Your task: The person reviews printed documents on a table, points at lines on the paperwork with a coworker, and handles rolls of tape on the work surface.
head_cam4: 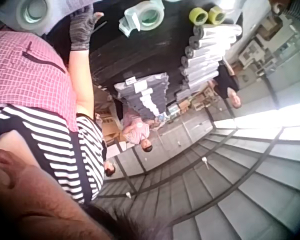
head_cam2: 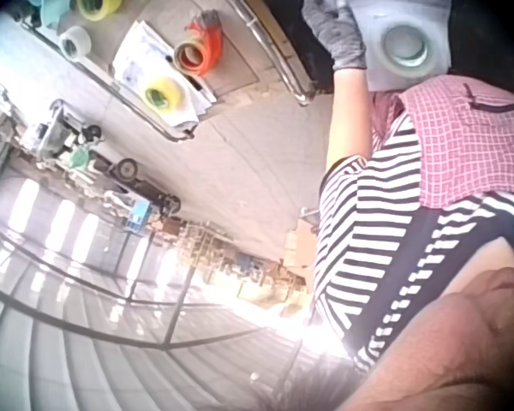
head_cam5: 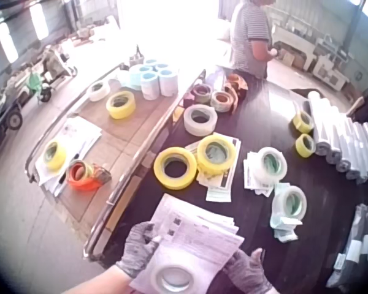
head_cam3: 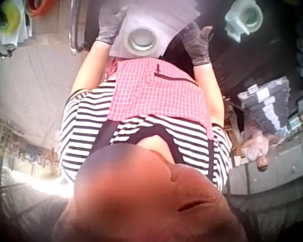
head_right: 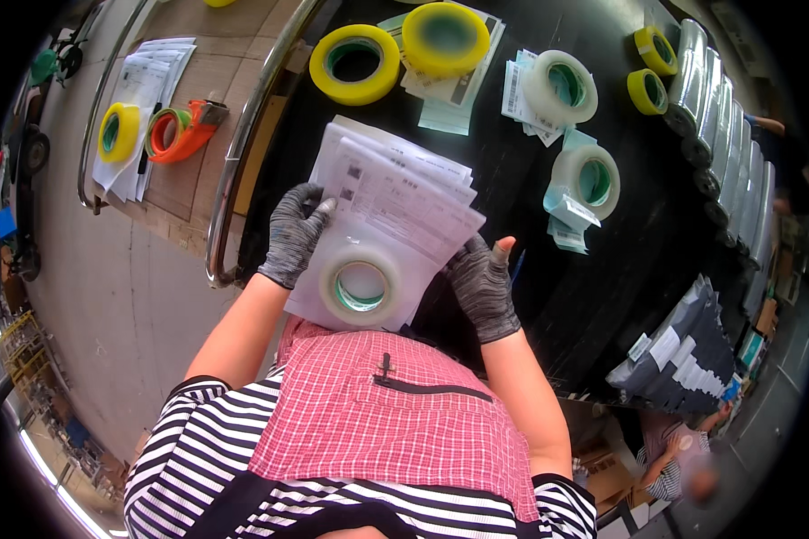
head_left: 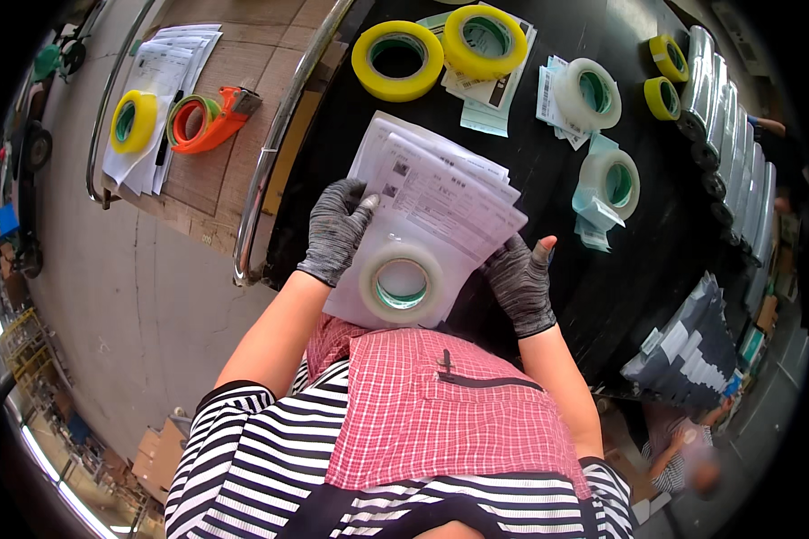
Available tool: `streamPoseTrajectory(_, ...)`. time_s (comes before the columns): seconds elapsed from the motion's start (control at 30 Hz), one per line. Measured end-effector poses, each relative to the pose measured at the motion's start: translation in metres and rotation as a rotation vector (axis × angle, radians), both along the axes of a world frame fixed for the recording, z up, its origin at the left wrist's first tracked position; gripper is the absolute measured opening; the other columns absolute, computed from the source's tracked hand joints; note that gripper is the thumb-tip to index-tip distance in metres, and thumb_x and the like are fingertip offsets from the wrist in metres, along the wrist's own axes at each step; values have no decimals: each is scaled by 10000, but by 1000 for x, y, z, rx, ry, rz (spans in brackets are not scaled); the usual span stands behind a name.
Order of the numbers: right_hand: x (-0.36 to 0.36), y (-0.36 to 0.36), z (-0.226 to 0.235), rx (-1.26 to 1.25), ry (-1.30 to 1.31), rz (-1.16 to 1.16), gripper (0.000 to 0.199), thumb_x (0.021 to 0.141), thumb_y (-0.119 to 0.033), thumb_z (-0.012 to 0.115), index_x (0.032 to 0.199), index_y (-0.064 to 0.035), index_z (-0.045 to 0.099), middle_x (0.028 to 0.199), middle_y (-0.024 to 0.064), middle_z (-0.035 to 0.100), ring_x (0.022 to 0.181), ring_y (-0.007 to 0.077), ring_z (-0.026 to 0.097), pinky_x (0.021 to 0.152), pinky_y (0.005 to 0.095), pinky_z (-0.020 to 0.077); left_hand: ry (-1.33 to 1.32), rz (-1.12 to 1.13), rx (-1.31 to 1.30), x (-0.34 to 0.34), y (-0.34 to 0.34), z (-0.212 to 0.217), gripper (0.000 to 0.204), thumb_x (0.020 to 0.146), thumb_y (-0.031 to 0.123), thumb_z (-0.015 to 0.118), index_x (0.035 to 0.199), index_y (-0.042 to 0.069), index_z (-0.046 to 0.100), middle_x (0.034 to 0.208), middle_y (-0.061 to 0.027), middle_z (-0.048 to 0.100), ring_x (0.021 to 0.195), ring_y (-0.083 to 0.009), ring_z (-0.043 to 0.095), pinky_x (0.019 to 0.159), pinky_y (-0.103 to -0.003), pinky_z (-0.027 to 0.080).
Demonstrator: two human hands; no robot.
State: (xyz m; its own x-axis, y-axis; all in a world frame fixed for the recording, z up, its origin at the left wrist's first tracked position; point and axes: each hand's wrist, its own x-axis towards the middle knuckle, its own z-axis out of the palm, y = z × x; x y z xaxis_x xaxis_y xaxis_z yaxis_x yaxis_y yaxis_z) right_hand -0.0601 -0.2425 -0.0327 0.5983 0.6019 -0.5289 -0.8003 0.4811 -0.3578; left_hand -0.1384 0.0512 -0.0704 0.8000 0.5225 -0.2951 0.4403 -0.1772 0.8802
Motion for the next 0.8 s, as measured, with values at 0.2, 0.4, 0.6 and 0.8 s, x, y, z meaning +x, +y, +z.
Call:
streamPoseTrajectory(0.2, -2, 7, 13, -745, -481, 399, 674, 831, -372, 813, 1336, 6, 577, 1264, 134, 661, 1154, 200, 598, 1035, 363, 446, 142, -261, 150, -19, -2, 47, 522, 867, 190, 785, 1311, 71, 538, 1047, -101, 621, 886, -159, 647, 761, -324, 553)
streamPoseTrajectory(0.4, -14, 21, -5, -917, -523, 391, 417, 892, -164, 752, 1247, 15, 626, 1168, 112, 693, 1063, 155, 607, 947, 311, 480, 269, -803, 458, -27, -13, 61, 517, 827, 344, 758, 1231, 57, 609, 1118, -176, 618, 1025, -357, 641, 919, -435, 523)
streamPoseTrajectory(0.6, -23, -40, 22, -944, -729, 83, 398, 944, -190, 692, 1282, -2, 595, 1177, 78, 680, 1054, 157, 600, 956, 313, 467, 46, -575, 355, -30, 3, 73, 472, 807, 246, 768, 1191, 10, 630, 1083, -198, 633, 1001, -366, 643, 906, -426, 524)
streamPoseTrajectory(0.8, -18, -127, 74, -1293, -752, -170, 429, 909, -204, 714, 1257, 29, 620, 1138, 101, 690, 1018, 167, 599, 934, 331, 467, 148, -437, 499, -4, -2, 29, 544, 804, 317, 779, 1184, -39, 623, 1111, -248, 648, 1060, -411, 623, 936, -460, 510)
